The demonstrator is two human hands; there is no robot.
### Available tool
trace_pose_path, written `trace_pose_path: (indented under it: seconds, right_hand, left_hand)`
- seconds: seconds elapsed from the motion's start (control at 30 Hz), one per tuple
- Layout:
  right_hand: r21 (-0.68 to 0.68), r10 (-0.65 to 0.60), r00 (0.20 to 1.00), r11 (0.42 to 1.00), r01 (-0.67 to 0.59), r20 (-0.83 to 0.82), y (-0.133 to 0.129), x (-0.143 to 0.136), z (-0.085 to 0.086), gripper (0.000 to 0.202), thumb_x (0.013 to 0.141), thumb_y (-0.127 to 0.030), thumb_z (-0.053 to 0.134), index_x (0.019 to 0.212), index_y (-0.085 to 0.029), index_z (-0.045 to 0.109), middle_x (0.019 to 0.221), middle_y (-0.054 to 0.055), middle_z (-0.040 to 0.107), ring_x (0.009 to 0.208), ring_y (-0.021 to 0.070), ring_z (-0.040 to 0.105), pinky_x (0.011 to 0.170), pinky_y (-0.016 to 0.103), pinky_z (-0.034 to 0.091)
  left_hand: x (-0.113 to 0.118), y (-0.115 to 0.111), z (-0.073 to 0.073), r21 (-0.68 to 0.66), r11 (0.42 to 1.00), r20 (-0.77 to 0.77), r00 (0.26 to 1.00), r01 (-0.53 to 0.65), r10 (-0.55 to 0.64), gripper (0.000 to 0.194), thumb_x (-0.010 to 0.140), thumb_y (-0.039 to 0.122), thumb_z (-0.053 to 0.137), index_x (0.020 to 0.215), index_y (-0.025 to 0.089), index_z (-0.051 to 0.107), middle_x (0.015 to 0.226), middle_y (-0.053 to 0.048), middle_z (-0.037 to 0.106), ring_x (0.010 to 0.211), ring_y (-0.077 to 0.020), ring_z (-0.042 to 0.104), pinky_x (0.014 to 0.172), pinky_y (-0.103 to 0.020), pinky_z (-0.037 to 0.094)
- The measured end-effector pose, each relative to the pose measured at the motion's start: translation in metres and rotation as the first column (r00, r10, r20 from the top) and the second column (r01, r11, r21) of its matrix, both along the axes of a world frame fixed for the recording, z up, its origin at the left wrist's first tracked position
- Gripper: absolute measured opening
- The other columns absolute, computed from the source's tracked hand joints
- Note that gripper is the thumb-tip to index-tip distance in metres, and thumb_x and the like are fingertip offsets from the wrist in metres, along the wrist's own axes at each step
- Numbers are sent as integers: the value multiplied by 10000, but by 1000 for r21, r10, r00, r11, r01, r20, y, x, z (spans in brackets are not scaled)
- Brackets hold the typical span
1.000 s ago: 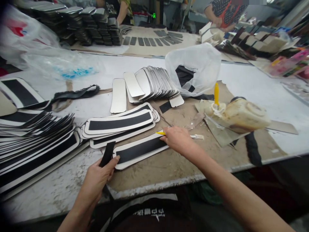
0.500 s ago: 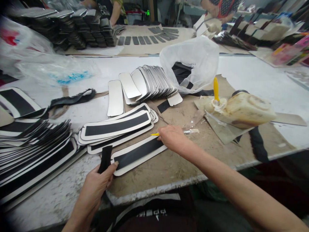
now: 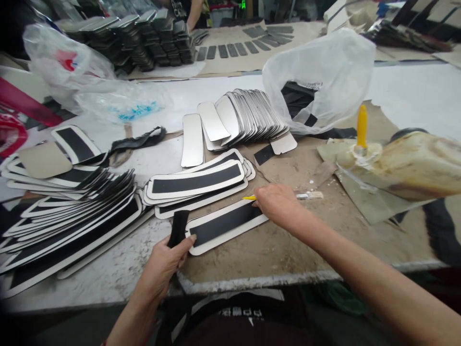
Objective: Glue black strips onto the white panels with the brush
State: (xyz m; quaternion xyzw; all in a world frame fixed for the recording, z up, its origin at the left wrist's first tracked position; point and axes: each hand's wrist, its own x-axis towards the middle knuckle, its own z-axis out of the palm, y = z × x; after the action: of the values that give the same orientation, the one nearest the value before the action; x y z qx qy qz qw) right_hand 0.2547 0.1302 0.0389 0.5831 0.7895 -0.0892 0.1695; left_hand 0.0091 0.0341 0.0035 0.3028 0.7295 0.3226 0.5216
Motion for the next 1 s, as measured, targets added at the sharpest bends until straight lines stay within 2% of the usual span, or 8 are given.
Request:
trace_pose_path:
  seconds: [0.17,0.4,0.6,0.83,1.0]
  right_hand:
    - [0,-13,1000,1000,13,4,1,0,-2,196,850,-340,551,877,-179,658,874,130,684,845,308,647,646,349,478]
    - [-9,-3,1000,1000,3,-2,2,-2,2,185,838,-332,573,877,-180,671,880,131,687,840,307,653,635,340,484]
    - [-9,-9,1000,1000,9,-15,2,-3,6,197,842,-334,567,881,-176,677,864,137,693,853,295,653,652,323,481]
    - [44,-109,993,993,107,34,-3,9,17,211,849,-366,555,930,-197,653,917,109,689,880,273,645,679,318,473]
    - [46,-152,988,988,151,38,-4,16,17,211,854,-366,556,945,-195,640,936,105,686,910,249,640,709,299,459]
  left_hand:
    - [1,0,1,2,1000,12,1000,2,-2,309,617,422,691,626,170,511,415,67,385,395,-74,295,383,-207,200]
    - [-1,-2,-6,21,1000,-2,1000,-6,6,303,635,425,691,626,165,534,428,65,382,409,-78,287,380,-209,196]
    - [0,-1,-2,28,1000,-26,1000,11,-10,310,626,442,694,642,161,564,437,60,395,426,-90,308,397,-212,211]
    - [-3,1,-5,53,998,-103,994,38,-32,400,574,521,698,681,142,629,481,34,447,464,-116,355,431,-233,260]
    - [-1,3,-3,48,999,-68,998,22,-19,400,577,514,703,717,145,641,531,16,508,494,-138,414,450,-239,295]
